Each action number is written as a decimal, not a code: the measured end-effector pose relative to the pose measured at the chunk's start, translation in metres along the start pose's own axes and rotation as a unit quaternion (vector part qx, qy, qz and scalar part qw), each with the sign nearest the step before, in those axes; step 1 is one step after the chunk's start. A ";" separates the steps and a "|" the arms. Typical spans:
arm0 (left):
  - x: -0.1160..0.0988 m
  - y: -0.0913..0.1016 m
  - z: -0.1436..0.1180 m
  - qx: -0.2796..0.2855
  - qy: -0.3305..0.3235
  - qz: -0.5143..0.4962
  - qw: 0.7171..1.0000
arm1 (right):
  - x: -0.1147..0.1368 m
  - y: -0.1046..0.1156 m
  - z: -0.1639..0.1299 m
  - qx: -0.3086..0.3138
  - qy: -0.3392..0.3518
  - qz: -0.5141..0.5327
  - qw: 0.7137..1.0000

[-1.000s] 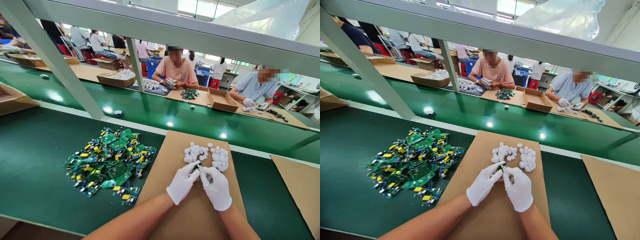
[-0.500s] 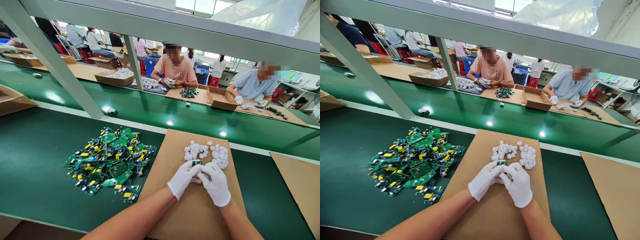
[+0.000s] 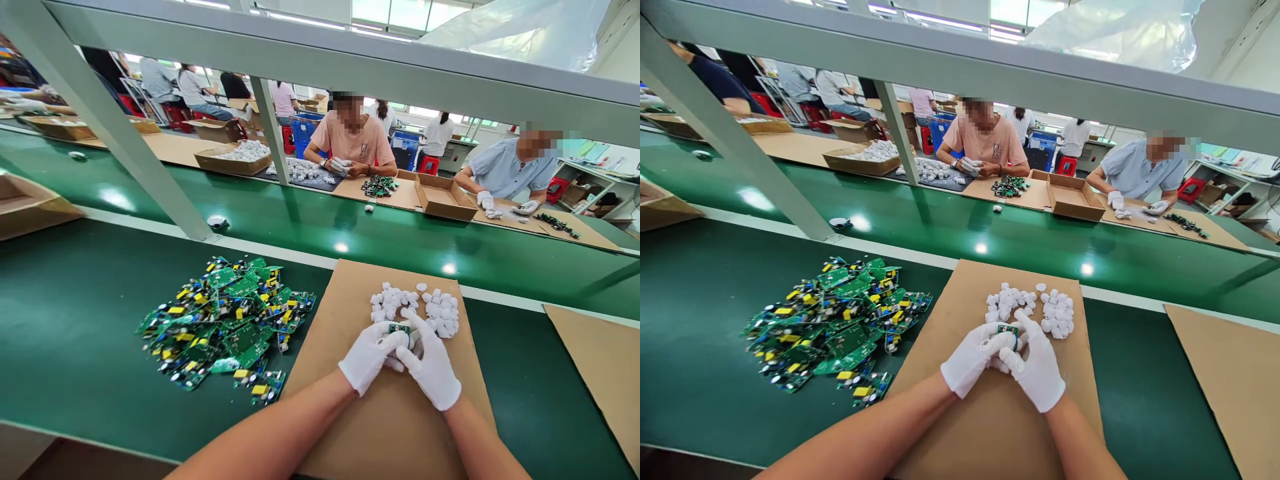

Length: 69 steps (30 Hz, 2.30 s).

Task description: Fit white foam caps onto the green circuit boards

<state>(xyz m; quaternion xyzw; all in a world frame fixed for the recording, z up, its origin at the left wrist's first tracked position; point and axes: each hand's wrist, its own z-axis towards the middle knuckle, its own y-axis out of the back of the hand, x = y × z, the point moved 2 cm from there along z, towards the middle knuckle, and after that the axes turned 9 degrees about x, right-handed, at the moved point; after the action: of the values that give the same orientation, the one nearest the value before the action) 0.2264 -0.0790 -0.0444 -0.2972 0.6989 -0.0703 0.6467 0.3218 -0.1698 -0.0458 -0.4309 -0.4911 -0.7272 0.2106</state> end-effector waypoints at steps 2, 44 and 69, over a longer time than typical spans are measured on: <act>0.003 0.000 0.000 0.017 0.001 -0.033 0.999 | -0.002 -0.005 0.001 0.041 -0.009 0.015 0.999; 0.011 0.007 -0.005 0.103 0.054 -0.196 0.974 | 0.001 -0.002 0.001 0.054 -0.033 0.158 0.985; 0.004 0.000 -0.002 0.053 0.022 -0.038 0.998 | 0.003 -0.005 0.002 0.059 -0.018 0.084 0.995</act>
<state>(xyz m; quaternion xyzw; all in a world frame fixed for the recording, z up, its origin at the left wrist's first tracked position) 0.2249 -0.0818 -0.0475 -0.2870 0.6962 -0.1383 0.6433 0.3172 -0.1655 -0.0456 -0.4704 -0.4988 -0.6691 0.2868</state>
